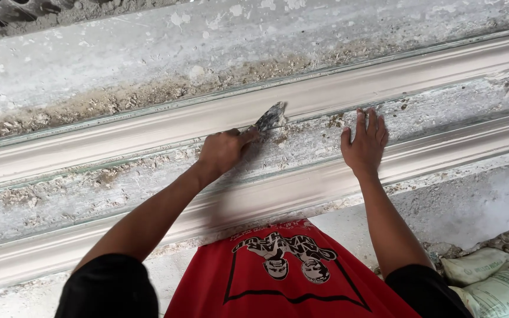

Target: The person scrapes the surface of white decorative moldings using a metal scraper. They hold the molding steady with their left hand while scraping with their right hand, removing dust and debris from the grooves.

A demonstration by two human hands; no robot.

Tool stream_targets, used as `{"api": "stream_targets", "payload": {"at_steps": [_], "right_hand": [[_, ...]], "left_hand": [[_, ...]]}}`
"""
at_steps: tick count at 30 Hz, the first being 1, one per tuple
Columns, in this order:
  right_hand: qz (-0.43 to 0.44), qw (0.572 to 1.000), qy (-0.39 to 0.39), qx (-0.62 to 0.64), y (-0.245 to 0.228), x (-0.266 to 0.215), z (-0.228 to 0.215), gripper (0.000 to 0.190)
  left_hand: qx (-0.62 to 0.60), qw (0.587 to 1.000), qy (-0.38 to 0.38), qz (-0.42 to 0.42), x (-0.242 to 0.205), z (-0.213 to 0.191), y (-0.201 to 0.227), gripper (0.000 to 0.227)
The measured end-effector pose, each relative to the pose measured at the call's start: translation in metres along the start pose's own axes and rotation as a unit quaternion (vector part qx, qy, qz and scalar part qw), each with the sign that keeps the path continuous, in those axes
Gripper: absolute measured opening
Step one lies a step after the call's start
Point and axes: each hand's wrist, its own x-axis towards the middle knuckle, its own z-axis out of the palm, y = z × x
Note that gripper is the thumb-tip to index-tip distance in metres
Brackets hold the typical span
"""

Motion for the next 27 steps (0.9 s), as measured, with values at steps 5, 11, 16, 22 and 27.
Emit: {"api": "stream_targets", "payload": {"at_steps": [5,11,16,22,27], "right_hand": [[0.011,1.000,-0.015,0.011,0.000,0.000,-0.003,0.062],[0.003,1.000,0.010,0.009,-0.006,0.000,-0.006,0.061],[-0.013,0.999,0.029,0.014,-0.003,-0.003,-0.005,0.060],[0.003,1.000,0.009,0.004,-0.004,-0.002,-0.005,0.061],[0.010,1.000,-0.001,0.014,-0.004,0.001,-0.007,0.061]], "left_hand": [[-0.016,1.000,0.025,0.011,-0.004,-0.003,-0.006,0.039],[0.024,1.000,-0.019,0.000,0.009,0.006,0.003,0.039],[-0.021,0.999,0.041,0.022,0.009,-0.001,0.010,0.036],[-0.013,1.000,0.017,0.006,0.012,0.000,0.012,0.035],[-0.011,0.999,0.026,0.017,0.015,-0.006,0.020,0.034]]}}
